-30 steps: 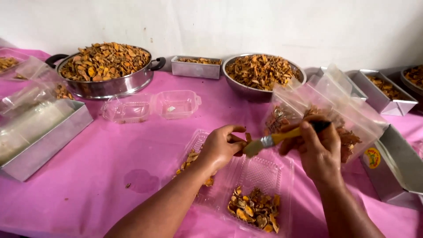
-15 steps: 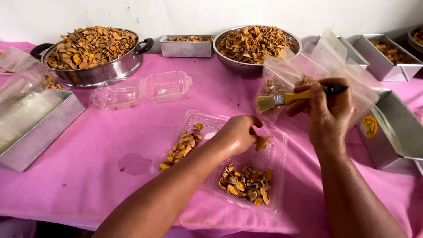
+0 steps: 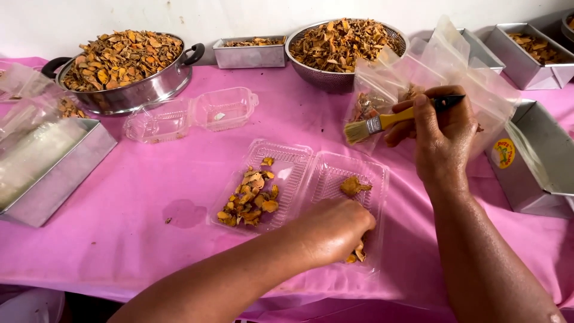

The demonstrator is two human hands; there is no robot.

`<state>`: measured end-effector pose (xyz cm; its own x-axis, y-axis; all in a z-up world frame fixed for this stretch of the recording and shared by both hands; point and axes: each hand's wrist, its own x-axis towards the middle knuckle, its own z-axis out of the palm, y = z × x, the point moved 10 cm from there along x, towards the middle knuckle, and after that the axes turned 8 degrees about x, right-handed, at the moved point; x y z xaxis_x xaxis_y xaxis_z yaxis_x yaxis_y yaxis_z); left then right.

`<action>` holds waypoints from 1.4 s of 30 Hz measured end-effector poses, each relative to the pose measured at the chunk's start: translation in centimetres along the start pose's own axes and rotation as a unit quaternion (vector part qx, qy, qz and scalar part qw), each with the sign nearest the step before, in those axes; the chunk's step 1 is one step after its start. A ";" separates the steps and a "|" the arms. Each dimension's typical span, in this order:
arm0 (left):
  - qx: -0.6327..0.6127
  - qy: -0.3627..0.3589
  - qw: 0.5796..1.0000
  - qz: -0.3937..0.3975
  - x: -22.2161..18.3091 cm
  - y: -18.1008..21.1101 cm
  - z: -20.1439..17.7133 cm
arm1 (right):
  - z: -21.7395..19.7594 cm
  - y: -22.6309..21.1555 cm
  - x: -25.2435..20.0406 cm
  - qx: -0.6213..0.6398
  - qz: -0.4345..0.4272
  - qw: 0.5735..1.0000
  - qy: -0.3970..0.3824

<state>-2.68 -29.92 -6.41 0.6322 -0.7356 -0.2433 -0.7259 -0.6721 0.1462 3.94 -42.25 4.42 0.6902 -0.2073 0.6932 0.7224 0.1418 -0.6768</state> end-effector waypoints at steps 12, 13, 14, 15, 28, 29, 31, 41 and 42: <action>-0.229 0.148 0.961 -0.052 -2.1 -4.7 -3.9 | -0.6 -0.2 0.3 0.046 0.020 0.999 0.006; -0.281 0.172 0.938 -0.103 -2.8 -6.3 -4.7 | -0.8 -0.4 0.3 0.106 0.029 0.994 0.025; -0.332 0.196 0.910 -0.155 -3.7 -8.0 -5.3 | -0.9 -0.5 0.3 0.166 0.038 0.984 0.042; -0.331 0.200 0.909 -0.156 -3.6 -8.8 -5.7 | -1.1 -0.6 0.5 0.168 0.036 0.984 0.038; -0.459 0.267 0.813 -0.239 -3.0 -13.3 -4.8 | 0.2 0.8 -0.2 0.172 0.066 0.983 -0.023; -0.442 0.269 0.819 -0.247 -3.0 -13.3 -5.0 | 1.1 1.1 -0.3 0.176 0.084 0.979 -0.067; -0.461 0.276 0.811 -0.233 -2.4 -13.5 -4.6 | 1.2 0.1 -0.2 0.111 0.038 0.991 -0.068; -0.343 0.212 0.898 -0.177 0.7 -9.3 -3.7 | 0.2 -0.6 0.0 -0.020 0.014 1.000 -0.017; -0.345 0.210 0.898 -0.176 0.7 -9.2 -3.2 | 0.2 -0.6 0.1 -0.022 0.016 1.000 -0.016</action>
<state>5.31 -24.58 -4.85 0.9412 -0.3367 -0.0285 -0.2124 -0.6551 0.7251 3.58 -42.17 4.88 0.7142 -0.1723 0.6784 0.6981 0.1059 -0.7081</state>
